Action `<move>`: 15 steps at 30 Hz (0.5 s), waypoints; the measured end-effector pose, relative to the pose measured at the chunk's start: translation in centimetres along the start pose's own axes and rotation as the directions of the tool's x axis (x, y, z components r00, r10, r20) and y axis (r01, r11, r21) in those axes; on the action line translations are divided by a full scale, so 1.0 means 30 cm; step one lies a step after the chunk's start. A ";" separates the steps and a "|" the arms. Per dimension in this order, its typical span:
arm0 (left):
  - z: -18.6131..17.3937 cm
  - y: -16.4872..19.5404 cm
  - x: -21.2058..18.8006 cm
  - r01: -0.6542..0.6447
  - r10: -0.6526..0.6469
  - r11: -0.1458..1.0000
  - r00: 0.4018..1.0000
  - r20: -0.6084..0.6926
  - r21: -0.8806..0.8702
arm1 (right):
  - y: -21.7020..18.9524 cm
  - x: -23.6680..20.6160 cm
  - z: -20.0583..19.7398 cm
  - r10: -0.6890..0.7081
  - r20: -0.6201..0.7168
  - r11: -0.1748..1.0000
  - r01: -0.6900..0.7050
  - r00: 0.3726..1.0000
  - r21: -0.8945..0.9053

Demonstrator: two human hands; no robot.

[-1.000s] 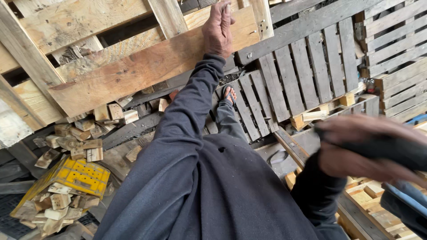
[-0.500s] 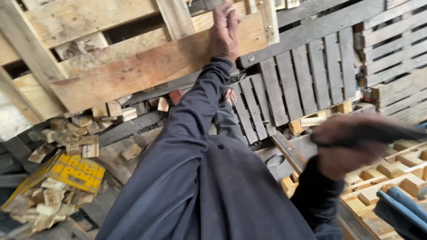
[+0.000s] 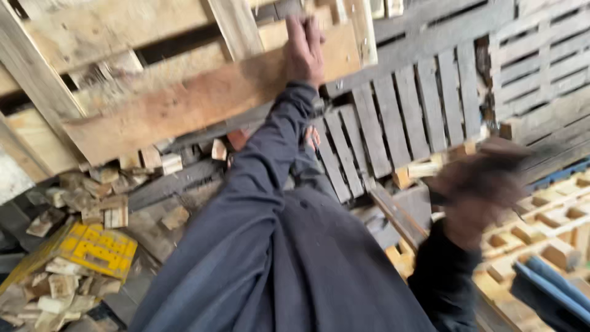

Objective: The person assembles wooden pallets by placing small wooden blocks onto a pallet frame and securing them with nails using a hammer. The person repeatedly positions blocks, hammers nails, and adjusts the pieces to complete the assembly.

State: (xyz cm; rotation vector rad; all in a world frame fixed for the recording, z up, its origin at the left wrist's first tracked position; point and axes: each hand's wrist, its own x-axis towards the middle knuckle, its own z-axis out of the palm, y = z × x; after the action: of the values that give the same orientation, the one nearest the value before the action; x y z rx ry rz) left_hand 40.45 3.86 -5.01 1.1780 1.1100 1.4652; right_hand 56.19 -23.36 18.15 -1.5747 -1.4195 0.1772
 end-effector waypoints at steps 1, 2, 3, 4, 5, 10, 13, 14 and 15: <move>-0.005 0.005 0.009 -0.025 0.025 1.000 1.000 0.010 0.013 | -0.015 0.035 -0.059 0.018 -0.165 0.958 0.031 0.986 0.286; -0.009 0.011 0.005 -0.020 0.020 0.999 1.000 0.017 0.034 | -0.027 0.075 -0.095 -0.073 -0.268 0.915 0.171 0.961 0.366; -0.016 0.017 0.006 -0.008 0.006 0.998 0.999 0.034 0.058 | -0.047 0.096 -0.087 -0.136 -0.320 0.880 0.263 0.938 0.396; -0.018 0.022 0.008 0.007 -0.011 0.998 0.998 0.058 0.060 | -0.058 0.123 -0.058 -0.193 -0.366 0.844 0.344 0.910 0.411; -0.023 0.027 0.009 0.012 -0.016 0.998 0.997 0.078 0.054 | -0.068 0.121 0.013 -0.218 -0.388 0.813 0.387 0.895 0.435; -0.015 0.040 0.029 0.003 -0.005 1.000 0.996 0.093 0.027 | 0.007 -0.060 0.415 0.751 0.361 0.627 -0.769 0.553 -0.126; 0.001 0.036 0.033 -0.016 0.013 0.999 0.995 0.096 0.028 | 0.073 -0.191 0.413 0.816 0.370 0.494 -0.868 0.444 -0.049; -0.001 0.034 0.030 -0.036 0.032 0.999 0.994 0.100 0.036 | 0.098 -0.220 0.414 0.813 0.366 0.476 -0.879 0.453 0.030; 0.002 0.030 0.025 -0.022 0.017 0.999 0.993 0.120 0.042 | 0.112 -0.245 0.411 0.816 0.341 0.465 -0.880 0.467 0.094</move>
State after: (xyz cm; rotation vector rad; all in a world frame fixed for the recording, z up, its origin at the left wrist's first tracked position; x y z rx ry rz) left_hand 40.31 4.46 -4.01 1.2928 1.0552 1.3732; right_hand 48.07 -22.23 5.88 -1.9559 -0.5632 1.1746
